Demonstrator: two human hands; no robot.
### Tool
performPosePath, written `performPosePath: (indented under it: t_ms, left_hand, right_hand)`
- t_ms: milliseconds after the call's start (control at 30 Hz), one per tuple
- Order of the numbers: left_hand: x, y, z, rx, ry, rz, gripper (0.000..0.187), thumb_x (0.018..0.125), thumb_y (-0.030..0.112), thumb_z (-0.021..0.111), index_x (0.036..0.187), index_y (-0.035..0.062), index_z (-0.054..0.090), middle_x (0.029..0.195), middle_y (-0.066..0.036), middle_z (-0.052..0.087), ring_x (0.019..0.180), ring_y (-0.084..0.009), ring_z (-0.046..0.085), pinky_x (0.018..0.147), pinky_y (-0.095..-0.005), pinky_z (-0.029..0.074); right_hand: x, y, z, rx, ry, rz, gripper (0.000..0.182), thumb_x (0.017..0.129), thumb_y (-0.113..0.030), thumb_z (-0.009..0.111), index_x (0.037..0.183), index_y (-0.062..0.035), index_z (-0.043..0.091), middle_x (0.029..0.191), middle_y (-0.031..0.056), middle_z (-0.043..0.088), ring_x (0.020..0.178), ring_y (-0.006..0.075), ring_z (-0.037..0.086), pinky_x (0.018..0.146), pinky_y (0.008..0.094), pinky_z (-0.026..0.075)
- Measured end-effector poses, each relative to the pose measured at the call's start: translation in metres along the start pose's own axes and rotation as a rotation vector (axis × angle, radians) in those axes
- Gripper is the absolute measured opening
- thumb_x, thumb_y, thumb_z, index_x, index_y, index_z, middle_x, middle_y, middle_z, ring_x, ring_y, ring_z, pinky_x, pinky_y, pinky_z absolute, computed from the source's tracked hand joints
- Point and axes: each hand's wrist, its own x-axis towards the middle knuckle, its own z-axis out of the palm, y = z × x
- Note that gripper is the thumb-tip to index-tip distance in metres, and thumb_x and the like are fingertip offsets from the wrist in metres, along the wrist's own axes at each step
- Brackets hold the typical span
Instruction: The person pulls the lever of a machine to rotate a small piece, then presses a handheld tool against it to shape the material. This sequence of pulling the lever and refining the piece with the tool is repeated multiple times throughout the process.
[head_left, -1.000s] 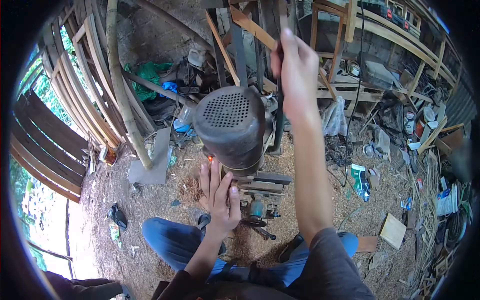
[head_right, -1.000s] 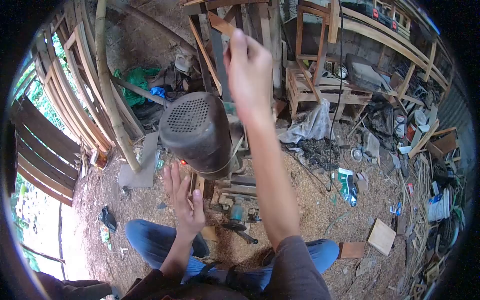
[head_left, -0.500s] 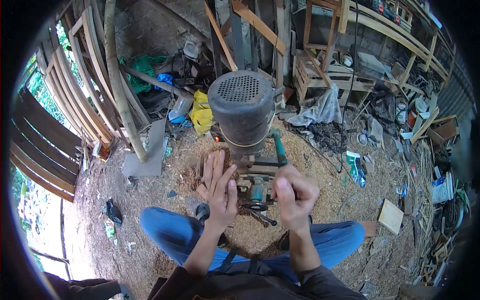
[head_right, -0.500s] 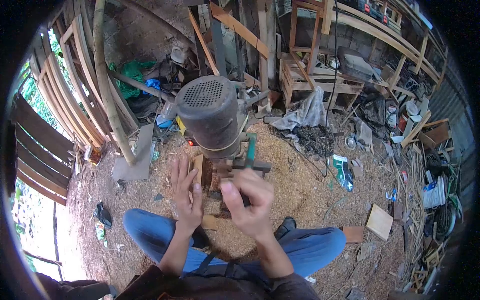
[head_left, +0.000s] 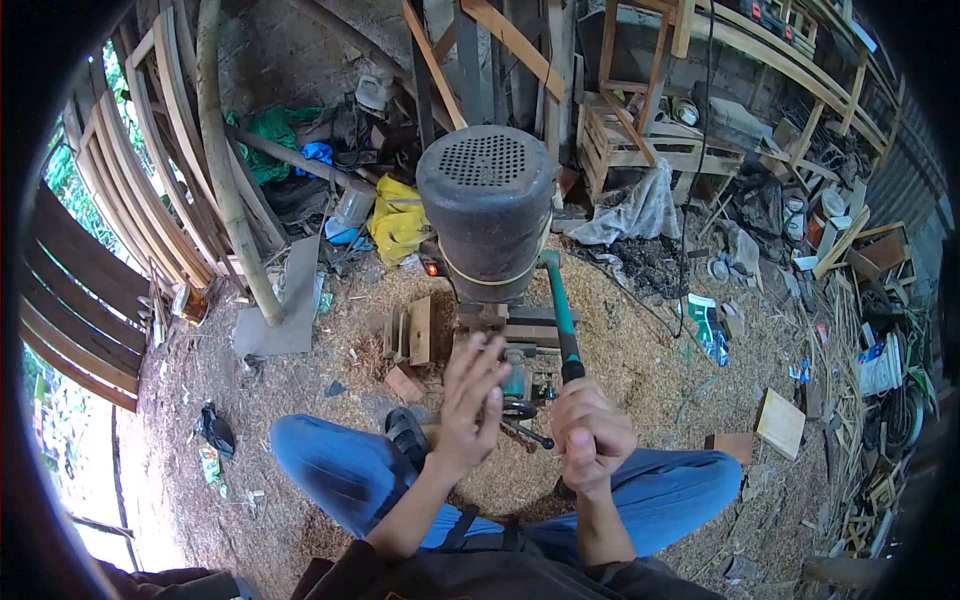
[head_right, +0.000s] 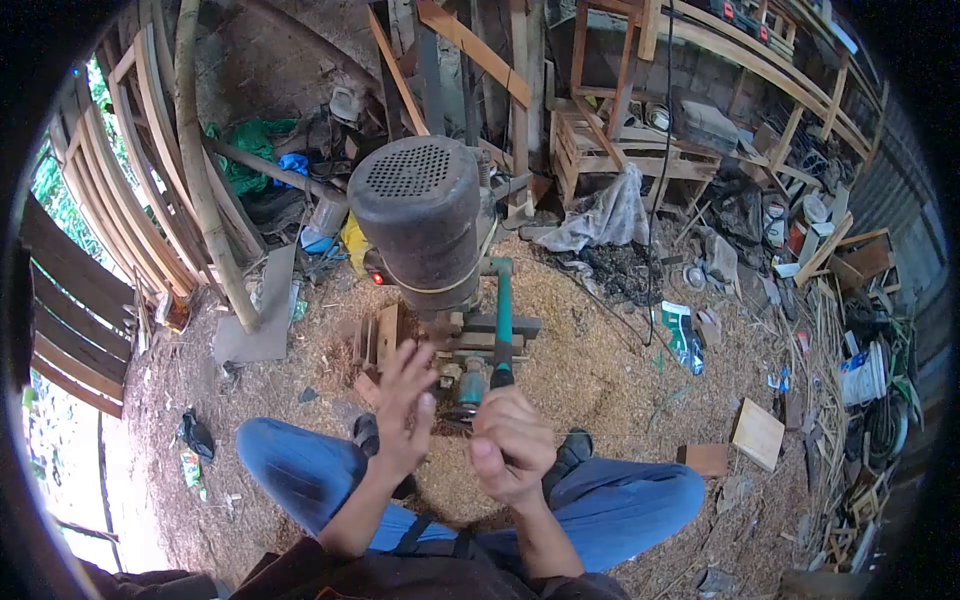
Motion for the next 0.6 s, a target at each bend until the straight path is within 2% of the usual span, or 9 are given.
performPosePath:
  t_ms: [100, 133, 267, 600]
  left_hand:
    - [-0.01, -0.004, 0.015, -0.117, -0.059, 0.055, 0.032, 0.096, 0.0, 0.052, 0.127, 0.005, 0.061, 0.142, -0.015, 0.057, 0.14, -0.0355, 0.044, 0.117, -0.0508, 0.029]
    - [-0.012, -0.003, 0.019, -0.125, -0.071, 0.081, 0.037, 0.091, -0.005, 0.054, 0.127, 0.0031, 0.06, 0.141, -0.016, 0.058, 0.138, -0.0357, 0.047, 0.116, -0.0513, 0.032]
    - [-0.014, 0.006, 0.03, -0.291, -0.126, 0.144, 0.047, 0.084, -0.012, 0.057, 0.13, -0.0021, 0.058, 0.142, -0.02, 0.056, 0.139, -0.0351, 0.048, 0.116, -0.0503, 0.032]
    - [-0.001, 0.02, 0.044, -0.422, -0.16, 0.112, 0.054, 0.083, -0.011, 0.056, 0.136, -0.003, 0.053, 0.144, -0.021, 0.054, 0.139, -0.0355, 0.047, 0.119, -0.0507, 0.028]
  right_hand:
    - [-0.007, 0.0, 0.001, -0.01, 0.028, 0.004, 0.031, 0.087, -0.014, 0.062, 0.061, 0.0015, 0.056, 0.058, 0.0072, 0.056, 0.056, 0.0235, 0.057, 0.067, 0.0387, 0.048]
    - [-0.009, 0.002, 0.001, -0.013, 0.026, 0.007, 0.031, 0.087, -0.014, 0.062, 0.061, 0.0015, 0.056, 0.058, 0.0072, 0.056, 0.056, 0.0235, 0.057, 0.067, 0.0387, 0.048]
    - [-0.018, 0.006, 0.003, 0.007, 0.07, -0.028, 0.035, 0.088, -0.016, 0.06, 0.059, 0.0012, 0.055, 0.057, 0.0068, 0.056, 0.056, 0.0232, 0.057, 0.067, 0.0384, 0.048]
    - [-0.027, 0.007, 0.002, 0.034, 0.083, -0.036, 0.039, 0.091, -0.018, 0.056, 0.056, -0.0006, 0.053, 0.055, 0.0058, 0.055, 0.056, 0.0227, 0.056, 0.068, 0.0381, 0.047]
